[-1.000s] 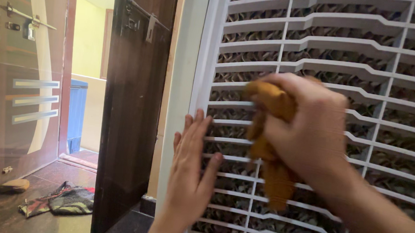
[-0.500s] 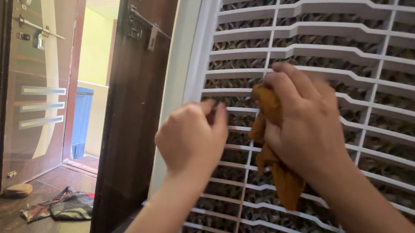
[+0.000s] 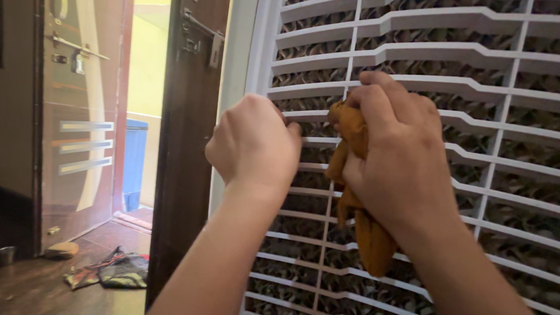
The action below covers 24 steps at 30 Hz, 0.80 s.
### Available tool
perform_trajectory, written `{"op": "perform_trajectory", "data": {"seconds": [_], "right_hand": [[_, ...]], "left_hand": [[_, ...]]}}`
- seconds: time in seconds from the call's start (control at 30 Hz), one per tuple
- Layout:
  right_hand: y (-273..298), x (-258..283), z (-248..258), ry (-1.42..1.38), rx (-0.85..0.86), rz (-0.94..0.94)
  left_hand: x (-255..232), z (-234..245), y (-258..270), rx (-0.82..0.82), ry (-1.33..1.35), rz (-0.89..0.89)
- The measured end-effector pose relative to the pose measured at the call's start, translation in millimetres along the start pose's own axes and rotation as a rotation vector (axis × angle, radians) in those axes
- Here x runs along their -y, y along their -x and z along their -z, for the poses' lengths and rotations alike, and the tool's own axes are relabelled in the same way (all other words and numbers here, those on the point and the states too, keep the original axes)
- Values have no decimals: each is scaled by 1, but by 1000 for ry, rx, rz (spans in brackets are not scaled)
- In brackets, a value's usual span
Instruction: The person wipes the horizontal slats of a white air cooler vent with a brown cloth, moving methodically across the grille. The person uses both hands to hold and maneuver the cloth while cleaning the vent surface.
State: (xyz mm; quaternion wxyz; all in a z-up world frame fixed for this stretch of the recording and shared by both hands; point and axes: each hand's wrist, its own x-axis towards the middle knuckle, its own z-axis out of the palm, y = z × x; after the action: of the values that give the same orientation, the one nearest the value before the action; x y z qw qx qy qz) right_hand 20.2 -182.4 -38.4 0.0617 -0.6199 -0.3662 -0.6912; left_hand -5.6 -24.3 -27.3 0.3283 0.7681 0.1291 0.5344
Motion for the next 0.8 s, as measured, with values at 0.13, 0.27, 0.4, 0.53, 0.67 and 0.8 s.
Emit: {"op": "perform_trajectory", "data": {"seconds": [0.13, 0.27, 0.4, 0.53, 0.67, 0.8], "right_hand": [[-1, 1, 3, 11, 21, 27], [-1, 5, 4, 38, 11, 36], [-1, 9, 3, 50, -21, 27], [1, 8, 3, 57, -52, 50], [5, 3, -2, 47, -53, 36], [5, 2, -4, 33, -61, 25]], "left_hand": [[-4, -7, -4, -27, -54, 17], [-18, -13, -5, -27, -32, 36], [-13, -5, 1, 21, 38, 87], [-3, 9, -9, 106, 27, 129], [-12, 9, -25, 210, -130, 123], [-19, -3, -21, 87, -125, 69]]}}
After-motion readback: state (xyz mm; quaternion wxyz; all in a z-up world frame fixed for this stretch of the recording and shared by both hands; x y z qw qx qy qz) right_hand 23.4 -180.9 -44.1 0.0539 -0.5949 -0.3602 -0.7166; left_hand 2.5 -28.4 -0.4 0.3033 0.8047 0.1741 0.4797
